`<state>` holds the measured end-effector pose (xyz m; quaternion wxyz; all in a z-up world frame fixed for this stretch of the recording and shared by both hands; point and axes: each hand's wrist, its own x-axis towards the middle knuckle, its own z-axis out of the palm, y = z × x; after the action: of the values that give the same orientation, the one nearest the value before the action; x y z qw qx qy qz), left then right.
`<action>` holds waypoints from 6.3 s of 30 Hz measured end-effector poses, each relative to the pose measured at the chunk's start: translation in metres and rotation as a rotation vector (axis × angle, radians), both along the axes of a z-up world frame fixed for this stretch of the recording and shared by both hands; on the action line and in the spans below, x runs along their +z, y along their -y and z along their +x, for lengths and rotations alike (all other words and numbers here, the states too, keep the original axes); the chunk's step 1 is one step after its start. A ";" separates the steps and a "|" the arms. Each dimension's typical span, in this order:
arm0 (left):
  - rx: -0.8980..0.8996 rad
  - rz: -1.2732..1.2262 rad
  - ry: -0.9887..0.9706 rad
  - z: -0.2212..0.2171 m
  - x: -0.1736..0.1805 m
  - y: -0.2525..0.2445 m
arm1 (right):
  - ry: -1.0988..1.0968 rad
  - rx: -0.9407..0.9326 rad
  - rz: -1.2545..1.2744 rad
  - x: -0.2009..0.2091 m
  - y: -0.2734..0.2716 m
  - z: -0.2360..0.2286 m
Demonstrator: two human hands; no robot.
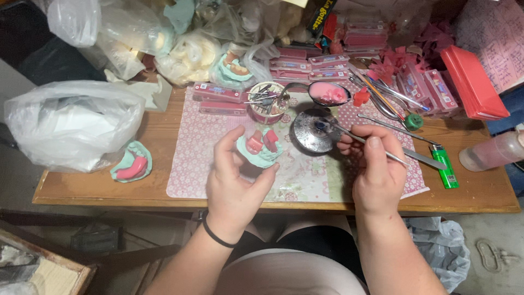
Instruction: The person applies a liquid to a dental cast, then uses a heated metal tool to melt and shape pink wax onto the cast. They repeatedly heat the tool and smooth the wax to form a denture base.
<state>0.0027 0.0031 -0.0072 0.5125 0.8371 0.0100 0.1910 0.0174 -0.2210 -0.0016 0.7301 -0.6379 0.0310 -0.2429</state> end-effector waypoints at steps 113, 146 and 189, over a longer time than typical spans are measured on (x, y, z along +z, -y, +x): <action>-0.510 -1.048 0.126 0.013 -0.003 -0.017 | -0.056 -0.067 -1.142 -0.001 0.071 -0.008; -0.424 -0.987 0.143 0.012 0.000 -0.008 | 0.120 -0.023 -1.144 0.010 0.070 -0.004; -0.199 -0.723 0.485 -0.046 0.056 -0.170 | 0.622 1.019 -1.251 0.016 -0.184 -0.002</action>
<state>-0.0433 0.1735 0.0492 0.7757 0.5321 -0.1251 0.3157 0.0154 -0.0367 0.0142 0.2402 -0.7633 -0.5993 -0.0218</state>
